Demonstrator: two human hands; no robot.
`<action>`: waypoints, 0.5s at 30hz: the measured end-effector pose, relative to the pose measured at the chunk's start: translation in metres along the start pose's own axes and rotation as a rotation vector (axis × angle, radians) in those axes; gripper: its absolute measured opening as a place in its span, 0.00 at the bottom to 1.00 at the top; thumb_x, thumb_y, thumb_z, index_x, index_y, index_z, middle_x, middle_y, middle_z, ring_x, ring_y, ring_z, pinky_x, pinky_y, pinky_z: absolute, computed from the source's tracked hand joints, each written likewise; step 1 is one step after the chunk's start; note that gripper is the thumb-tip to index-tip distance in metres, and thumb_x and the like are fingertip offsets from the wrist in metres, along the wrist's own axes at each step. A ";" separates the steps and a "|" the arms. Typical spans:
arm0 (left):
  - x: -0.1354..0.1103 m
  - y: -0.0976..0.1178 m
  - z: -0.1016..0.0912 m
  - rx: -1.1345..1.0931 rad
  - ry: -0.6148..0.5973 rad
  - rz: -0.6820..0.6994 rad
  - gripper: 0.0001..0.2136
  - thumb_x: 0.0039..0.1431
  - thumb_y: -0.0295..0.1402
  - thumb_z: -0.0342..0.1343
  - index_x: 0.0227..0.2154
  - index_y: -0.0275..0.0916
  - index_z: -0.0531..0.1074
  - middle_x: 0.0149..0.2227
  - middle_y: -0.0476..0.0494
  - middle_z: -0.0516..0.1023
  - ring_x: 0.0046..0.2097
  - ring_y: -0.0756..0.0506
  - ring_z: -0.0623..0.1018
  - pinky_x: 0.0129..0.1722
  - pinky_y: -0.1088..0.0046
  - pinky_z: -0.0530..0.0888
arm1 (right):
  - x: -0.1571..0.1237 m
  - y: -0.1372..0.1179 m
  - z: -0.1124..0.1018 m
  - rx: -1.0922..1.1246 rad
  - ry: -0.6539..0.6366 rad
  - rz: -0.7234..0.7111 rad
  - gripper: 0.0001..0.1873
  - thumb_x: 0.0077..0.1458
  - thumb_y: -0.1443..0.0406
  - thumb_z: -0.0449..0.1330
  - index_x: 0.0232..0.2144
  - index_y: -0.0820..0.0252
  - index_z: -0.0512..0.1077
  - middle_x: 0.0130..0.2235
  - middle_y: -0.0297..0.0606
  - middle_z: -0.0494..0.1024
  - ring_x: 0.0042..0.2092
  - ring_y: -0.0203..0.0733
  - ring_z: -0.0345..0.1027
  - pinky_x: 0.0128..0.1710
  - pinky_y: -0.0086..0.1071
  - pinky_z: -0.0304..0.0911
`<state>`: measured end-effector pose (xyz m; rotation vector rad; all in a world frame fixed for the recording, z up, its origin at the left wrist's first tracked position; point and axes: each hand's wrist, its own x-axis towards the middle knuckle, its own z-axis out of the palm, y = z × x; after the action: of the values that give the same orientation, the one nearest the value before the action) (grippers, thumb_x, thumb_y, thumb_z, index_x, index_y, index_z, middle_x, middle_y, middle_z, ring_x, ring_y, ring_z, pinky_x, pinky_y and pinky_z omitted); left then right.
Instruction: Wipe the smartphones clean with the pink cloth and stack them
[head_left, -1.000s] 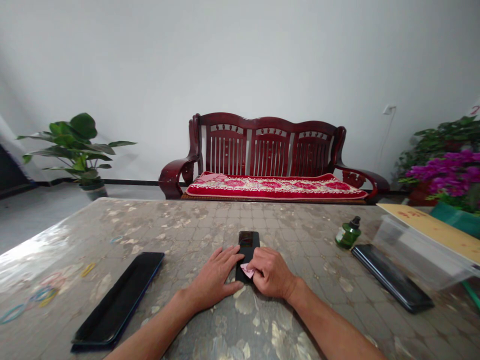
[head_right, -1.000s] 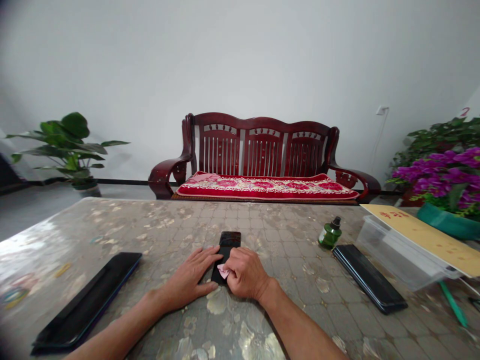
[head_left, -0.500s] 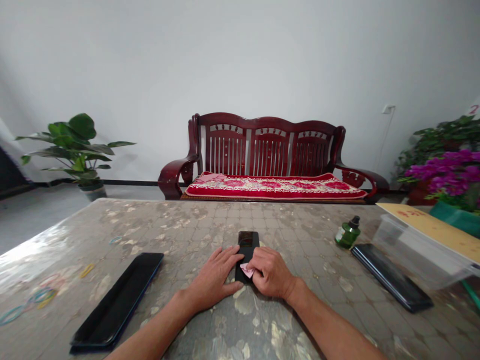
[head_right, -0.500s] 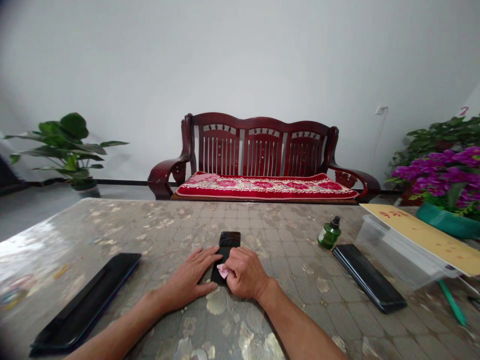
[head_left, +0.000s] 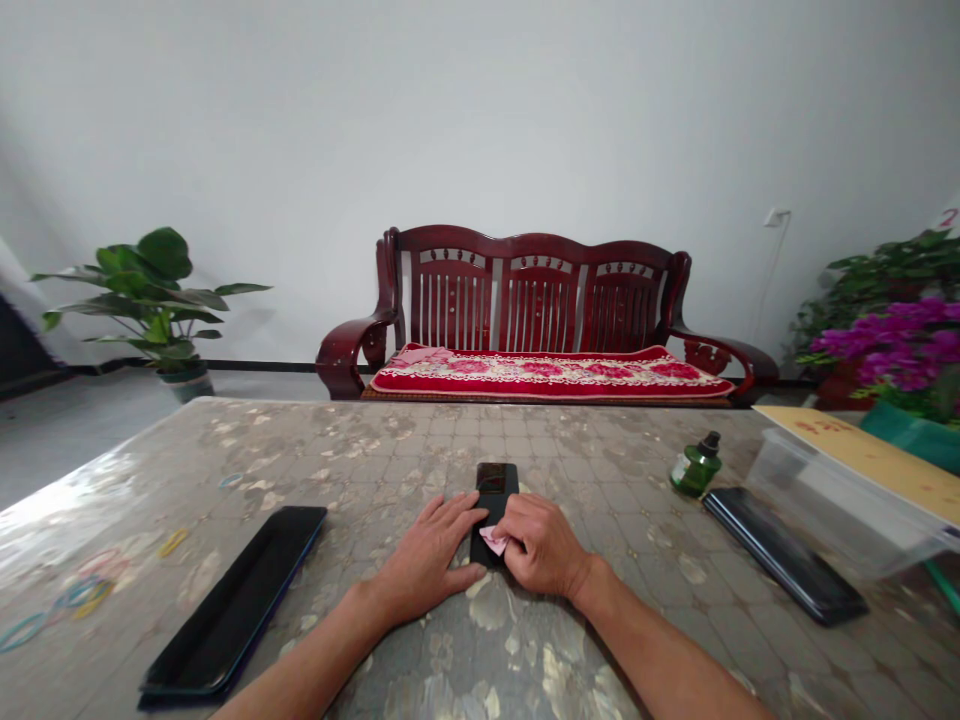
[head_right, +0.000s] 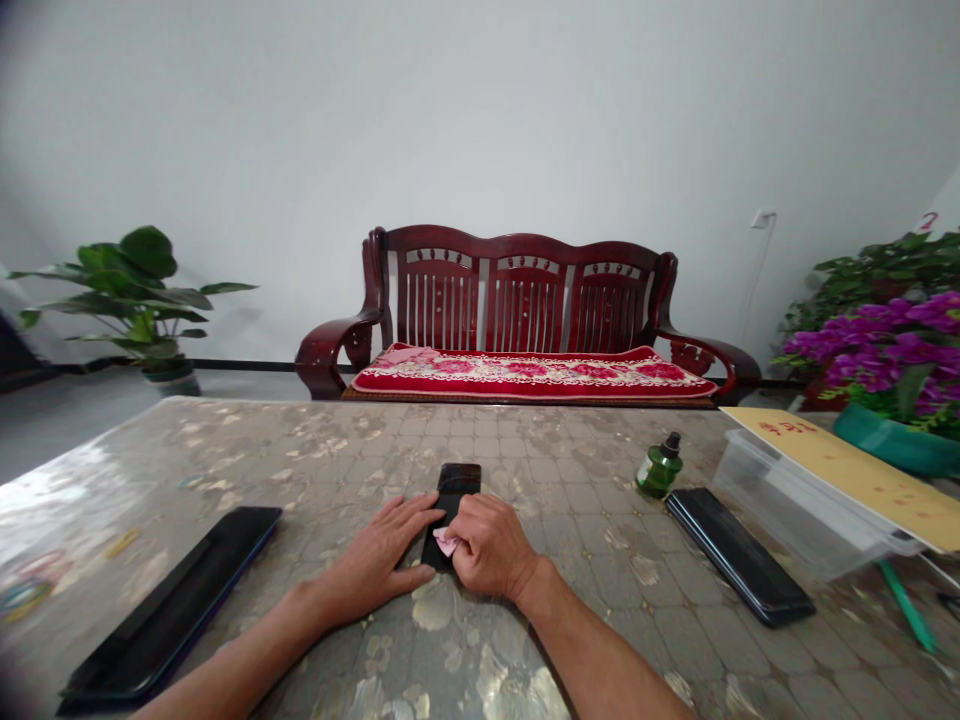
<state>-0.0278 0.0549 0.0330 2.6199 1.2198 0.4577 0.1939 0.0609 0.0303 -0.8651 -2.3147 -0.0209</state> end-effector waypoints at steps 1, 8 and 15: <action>0.000 0.000 0.000 -0.002 0.002 0.003 0.28 0.55 0.35 0.61 0.59 0.44 0.64 0.66 0.37 0.62 0.66 0.37 0.62 0.66 0.50 0.54 | 0.000 0.000 0.000 -0.007 0.006 0.011 0.10 0.47 0.74 0.56 0.29 0.57 0.74 0.28 0.35 0.68 0.32 0.40 0.61 0.35 0.33 0.54; 0.000 0.004 -0.004 -0.003 -0.016 -0.013 0.27 0.55 0.35 0.61 0.59 0.44 0.64 0.66 0.38 0.62 0.66 0.37 0.61 0.66 0.50 0.54 | 0.003 0.000 0.000 -0.037 0.051 0.082 0.13 0.48 0.75 0.53 0.30 0.57 0.74 0.29 0.36 0.69 0.33 0.41 0.62 0.34 0.32 0.54; 0.000 0.002 -0.002 0.004 -0.001 -0.005 0.27 0.55 0.35 0.60 0.59 0.44 0.64 0.66 0.37 0.62 0.66 0.37 0.62 0.66 0.50 0.54 | 0.001 -0.003 -0.001 -0.015 -0.003 0.000 0.09 0.47 0.73 0.56 0.27 0.57 0.73 0.27 0.35 0.68 0.32 0.40 0.62 0.34 0.33 0.54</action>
<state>-0.0267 0.0538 0.0359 2.6198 1.2282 0.4535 0.1919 0.0587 0.0330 -0.8735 -2.3200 -0.0369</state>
